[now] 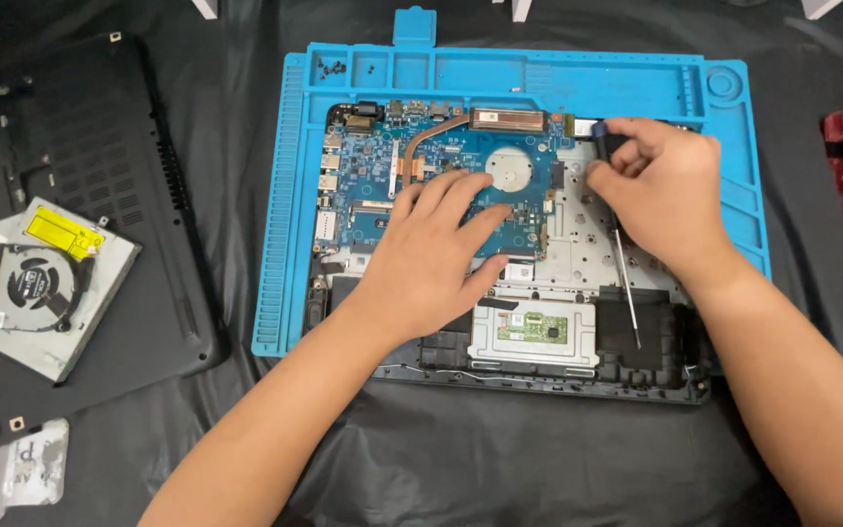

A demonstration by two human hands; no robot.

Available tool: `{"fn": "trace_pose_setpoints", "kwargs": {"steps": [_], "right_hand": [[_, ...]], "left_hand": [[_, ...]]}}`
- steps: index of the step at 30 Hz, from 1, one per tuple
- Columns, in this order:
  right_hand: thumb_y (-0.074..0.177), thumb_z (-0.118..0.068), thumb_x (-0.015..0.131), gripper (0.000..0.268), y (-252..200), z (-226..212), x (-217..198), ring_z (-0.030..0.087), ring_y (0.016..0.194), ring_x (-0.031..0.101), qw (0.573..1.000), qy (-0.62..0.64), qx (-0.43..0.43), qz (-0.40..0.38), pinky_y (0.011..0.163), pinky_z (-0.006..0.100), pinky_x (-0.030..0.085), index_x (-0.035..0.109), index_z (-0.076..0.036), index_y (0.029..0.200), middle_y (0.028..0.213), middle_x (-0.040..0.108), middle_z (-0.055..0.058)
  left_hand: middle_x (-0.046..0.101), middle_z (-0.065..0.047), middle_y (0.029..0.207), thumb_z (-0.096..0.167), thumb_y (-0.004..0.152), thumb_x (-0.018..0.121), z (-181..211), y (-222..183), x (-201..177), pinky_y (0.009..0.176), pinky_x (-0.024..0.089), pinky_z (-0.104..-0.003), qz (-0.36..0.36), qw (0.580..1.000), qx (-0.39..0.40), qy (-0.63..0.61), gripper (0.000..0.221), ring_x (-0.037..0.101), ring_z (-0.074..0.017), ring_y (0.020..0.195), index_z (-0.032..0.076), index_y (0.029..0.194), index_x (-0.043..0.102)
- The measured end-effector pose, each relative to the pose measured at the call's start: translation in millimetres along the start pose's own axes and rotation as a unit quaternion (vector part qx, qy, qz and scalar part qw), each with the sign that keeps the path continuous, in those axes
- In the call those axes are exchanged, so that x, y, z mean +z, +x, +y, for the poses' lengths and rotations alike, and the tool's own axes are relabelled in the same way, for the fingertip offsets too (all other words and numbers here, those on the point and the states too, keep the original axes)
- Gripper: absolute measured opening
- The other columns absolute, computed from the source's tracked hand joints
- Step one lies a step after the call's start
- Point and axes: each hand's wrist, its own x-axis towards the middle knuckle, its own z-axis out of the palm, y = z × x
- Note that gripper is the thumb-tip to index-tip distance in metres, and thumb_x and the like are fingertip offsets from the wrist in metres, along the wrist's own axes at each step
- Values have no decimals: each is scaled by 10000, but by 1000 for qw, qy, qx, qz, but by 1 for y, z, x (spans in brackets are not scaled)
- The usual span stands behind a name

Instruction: The person disassembles a laptop on a workbench. They use a screwdriver to pry and loosen components, lift the cooling fan and heatsink off the motherboard, disconnect a ribbon cable and antenna wire from the board, and continue prying at the motherboard inside the blue chassis.

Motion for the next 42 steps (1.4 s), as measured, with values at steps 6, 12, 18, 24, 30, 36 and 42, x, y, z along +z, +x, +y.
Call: {"fn": "trace_pose_setpoints", "kwargs": {"steps": [6,12,18,24,30,36,42], "right_hand": [[933,12,726,314,1,41,0,60,715,583,989,137,49,15,661,233,474,712,81,1239,842,685,24],[1018,40,610,358,9,60,-10,105,845,669,927,367,80,1,750,232,507,641,59,1375,915,685,52],[1072,-19,562,439,17,43,-29,171,770,679,888,429,168,1,666,282,534,542,-7,1510,954,699,85],[1129,-7,569,526,21,52,-46,243,915,768,867,474,144,52,751,341,615,407,-56,1627,1075,712,106],[1149,96,634,497,17,43,-71,225,891,724,891,425,96,129,758,322,612,392,-34,1563,1068,670,109],[1133,75,542,451,7,50,-75,231,1001,699,925,333,-57,173,858,306,588,373,24,1549,1232,616,140],[1167,84,504,423,1,36,-89,224,1132,660,948,238,-138,161,1009,293,555,370,20,1563,1277,603,158]], "left_hand": [[506,-176,1434,309,908,709,-1,0,2,1116,337,-520,-3,1000,2,2,468,437,-361,1392,64,1300,633],[509,-171,1433,315,903,712,-2,1,2,1118,333,-528,-9,1000,-2,5,469,433,-362,1391,66,1294,638],[510,-168,1437,318,905,710,-2,2,-1,1115,335,-525,-16,1000,-3,5,475,433,-360,1392,64,1301,639],[489,-184,1479,345,924,691,3,6,-17,1147,319,-538,-60,998,4,8,516,411,-374,1418,66,1352,618],[505,-224,1429,433,892,693,22,32,-35,1126,259,-621,-142,986,0,92,639,396,-421,1379,32,1376,581],[526,-241,1414,449,880,710,23,78,11,1089,328,-617,-100,990,23,101,678,415,-432,1375,9,1378,573],[530,-205,1451,387,893,741,3,88,69,1105,311,-624,20,996,-2,86,611,422,-410,1401,38,1376,606]]}}
